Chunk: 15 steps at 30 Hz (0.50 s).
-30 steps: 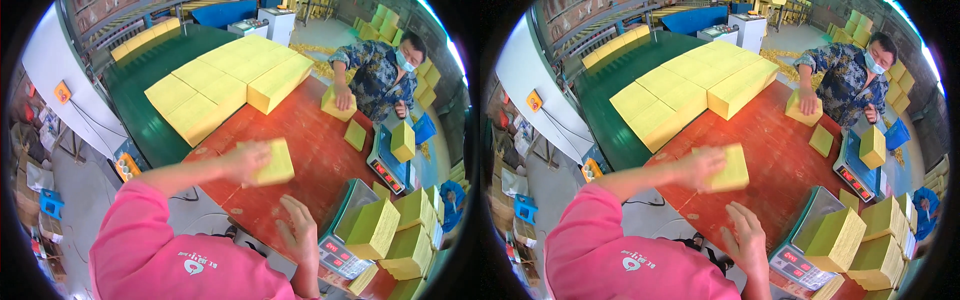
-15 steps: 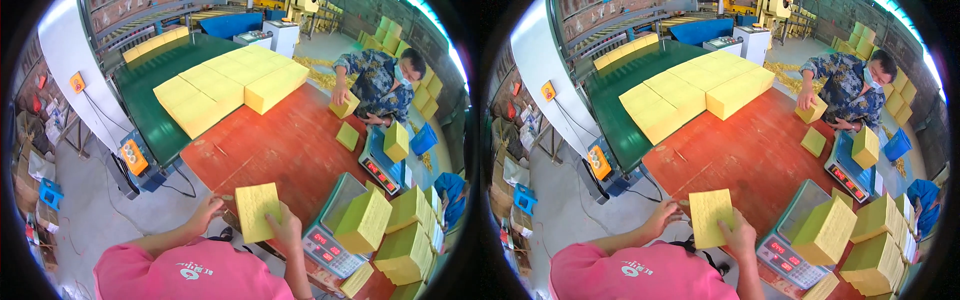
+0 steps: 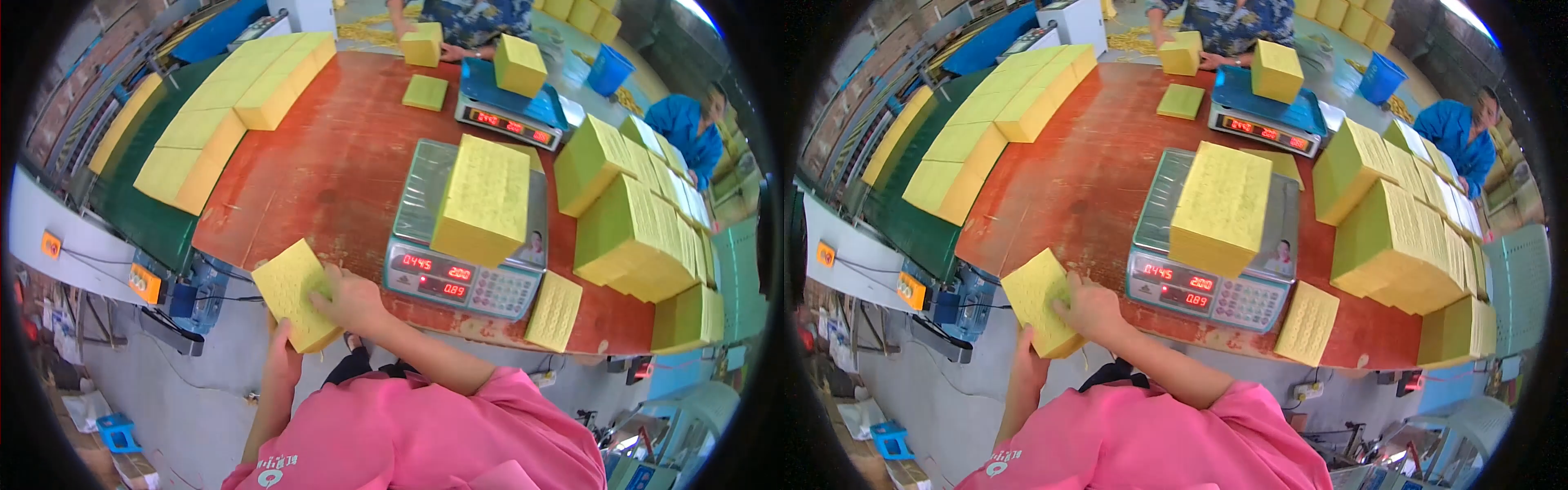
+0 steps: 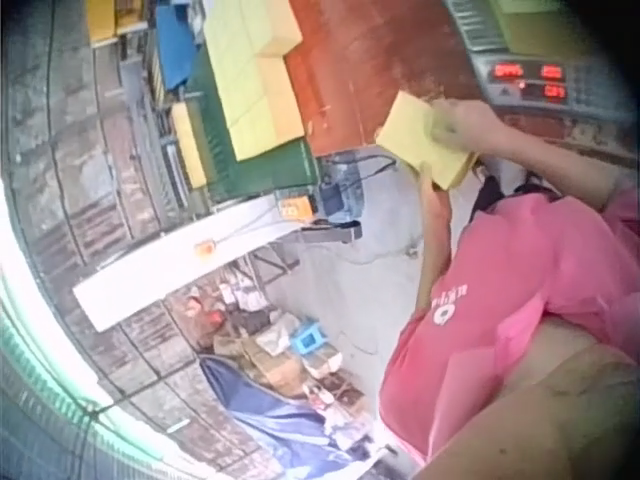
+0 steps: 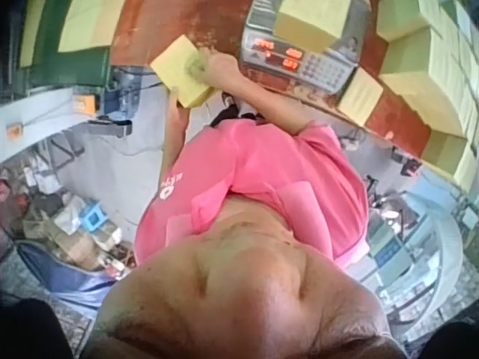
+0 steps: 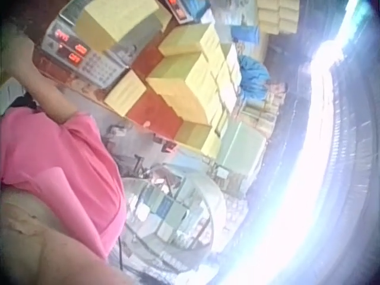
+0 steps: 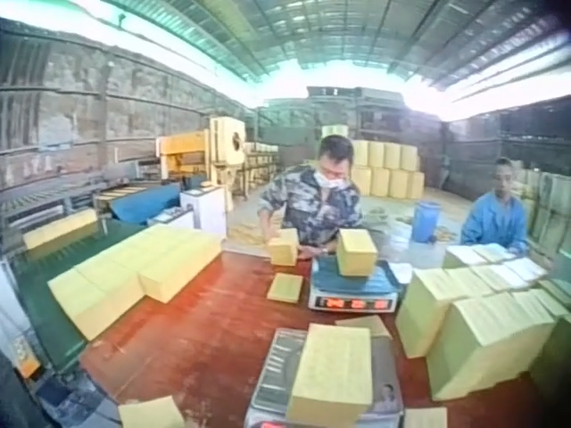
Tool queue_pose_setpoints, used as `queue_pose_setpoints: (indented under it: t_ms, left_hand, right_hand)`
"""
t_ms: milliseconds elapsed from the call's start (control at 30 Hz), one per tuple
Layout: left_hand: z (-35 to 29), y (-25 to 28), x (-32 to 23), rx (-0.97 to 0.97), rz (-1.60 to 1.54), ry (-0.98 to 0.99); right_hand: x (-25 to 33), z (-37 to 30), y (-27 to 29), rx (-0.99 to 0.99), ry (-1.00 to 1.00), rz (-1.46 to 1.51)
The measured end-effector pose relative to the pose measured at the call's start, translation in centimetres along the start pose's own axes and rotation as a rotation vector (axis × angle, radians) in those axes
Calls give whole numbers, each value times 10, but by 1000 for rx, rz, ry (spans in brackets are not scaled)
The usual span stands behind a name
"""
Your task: The recorder weighs stacks of yellow paper on a digital scale and organizes them onto a table and conveyor belt.
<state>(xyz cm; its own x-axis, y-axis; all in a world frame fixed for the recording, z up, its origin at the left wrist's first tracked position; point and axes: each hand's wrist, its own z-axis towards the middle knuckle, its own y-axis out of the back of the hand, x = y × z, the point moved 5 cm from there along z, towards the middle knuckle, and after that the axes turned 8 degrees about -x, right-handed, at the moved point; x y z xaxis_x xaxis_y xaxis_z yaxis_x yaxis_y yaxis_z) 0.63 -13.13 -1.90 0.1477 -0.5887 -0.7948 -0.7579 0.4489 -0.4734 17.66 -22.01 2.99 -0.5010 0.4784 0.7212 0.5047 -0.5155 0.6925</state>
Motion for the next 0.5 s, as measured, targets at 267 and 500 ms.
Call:
queue_pose_setpoints:
  t_ms: [267, 500]
  left_hand:
    - [-38, -44, -35, 168, 729, -370]
    - [0, -190, -92, 512, 537, -573]
  right_hand:
    - [-38, -56, 73, -95, 16, 548]
    - [-34, -71, 214, -397, -144, 805]
